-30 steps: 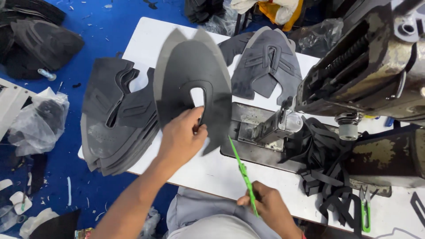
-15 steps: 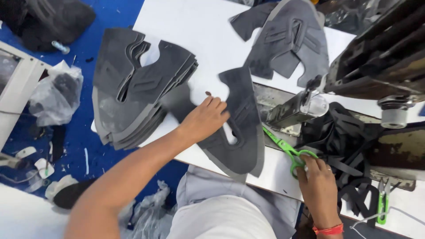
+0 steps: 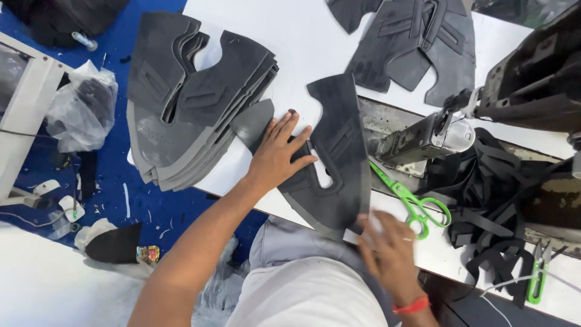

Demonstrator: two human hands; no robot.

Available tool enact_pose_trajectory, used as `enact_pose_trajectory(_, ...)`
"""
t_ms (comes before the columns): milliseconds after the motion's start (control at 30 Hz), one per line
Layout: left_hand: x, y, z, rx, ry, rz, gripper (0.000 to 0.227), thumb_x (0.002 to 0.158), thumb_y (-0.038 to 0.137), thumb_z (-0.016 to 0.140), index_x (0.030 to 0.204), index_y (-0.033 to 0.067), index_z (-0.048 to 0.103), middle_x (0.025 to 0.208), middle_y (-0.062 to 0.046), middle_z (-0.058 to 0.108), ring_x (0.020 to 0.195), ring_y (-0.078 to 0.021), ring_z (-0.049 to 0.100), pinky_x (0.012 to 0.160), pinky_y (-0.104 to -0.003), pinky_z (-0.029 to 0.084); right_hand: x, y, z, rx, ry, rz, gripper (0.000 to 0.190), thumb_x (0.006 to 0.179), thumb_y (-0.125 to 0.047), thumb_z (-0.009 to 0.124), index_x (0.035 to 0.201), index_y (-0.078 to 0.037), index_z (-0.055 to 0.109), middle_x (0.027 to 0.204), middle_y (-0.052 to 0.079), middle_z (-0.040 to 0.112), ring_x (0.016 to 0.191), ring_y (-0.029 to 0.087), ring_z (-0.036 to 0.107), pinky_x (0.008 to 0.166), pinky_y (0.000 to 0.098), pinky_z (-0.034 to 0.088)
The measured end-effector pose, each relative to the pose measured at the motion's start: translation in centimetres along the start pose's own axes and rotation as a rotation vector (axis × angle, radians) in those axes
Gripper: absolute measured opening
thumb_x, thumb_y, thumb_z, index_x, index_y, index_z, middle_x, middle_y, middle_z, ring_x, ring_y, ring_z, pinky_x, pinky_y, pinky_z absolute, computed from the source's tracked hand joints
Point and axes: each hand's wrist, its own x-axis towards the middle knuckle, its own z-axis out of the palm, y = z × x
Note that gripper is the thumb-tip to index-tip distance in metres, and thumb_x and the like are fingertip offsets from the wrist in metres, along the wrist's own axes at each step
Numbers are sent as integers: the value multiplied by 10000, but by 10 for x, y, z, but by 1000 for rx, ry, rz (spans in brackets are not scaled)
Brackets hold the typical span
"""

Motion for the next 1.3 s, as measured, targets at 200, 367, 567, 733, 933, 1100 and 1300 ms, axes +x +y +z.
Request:
enact_pose_trajectory(200,-3,0,-1,-24,33,43,546,1005,453,654,1407,86,620,1546,-236,455,1482,-387,374,1227,-520,290,14,-20,15,-97,-53,-184,375,837,-212,772,1206,-170,724,1326,35,648,1211,239,590,971,423,407)
enact_pose_trajectory(367,1,6,-8,-116,75,63,290,1052,301,675,1154,30,658,1193,-123,616,1190,-335,565,1123,-468,444,14,-20,16,-115,-40,-154,340,849,-167,757,1188,-190,731,1307,2,661,1199,216,605,971,408,409)
enact_pose_trajectory(567,36,22,-25,147,-75,-10,433,957,453,694,859,32,662,775,-139,626,762,-326,583,762,-473,465,10,-17,16,-97,9,-137,437,811,-169,779,1236,-118,690,1323,76,630,1216,270,596,976,435,428)
enact_pose_trajectory(733,48,35,-85,86,93,46,477,945,426,734,611,95,651,620,-93,599,637,-307,608,597,-452,473,2,-10,24,2,214,-7,485,813,-191,812,1238,-36,638,1319,147,592,1186,337,586,958,435,476)
enact_pose_trajectory(933,78,33,-235,232,602,-22,440,1050,187,778,673,71,583,684,-89,572,623,-272,552,599,-418,403,1,-7,26,10,233,15,371,799,-154,808,1124,-52,662,1249,153,613,1093,344,608,906,422,503)
enact_pose_trajectory(1100,174,18,-250,325,896,-176,479,1129,188,663,715,-15,533,697,-160,548,605,-304,533,586,-461,317,3,-2,29,-19,217,-74,255,802,-152,793,1012,-75,669,1177,130,627,1041,323,625,882,451,488)
enact_pose_trajectory(1300,232,78,-129,-167,704,292,146,1123,166,588,1090,24,598,1118,-161,603,1108,-380,577,1020,-464,461,0,0,35,-14,223,-53,207,812,-144,780,978,-80,676,1124,112,642,1013,303,642,882,451,488)
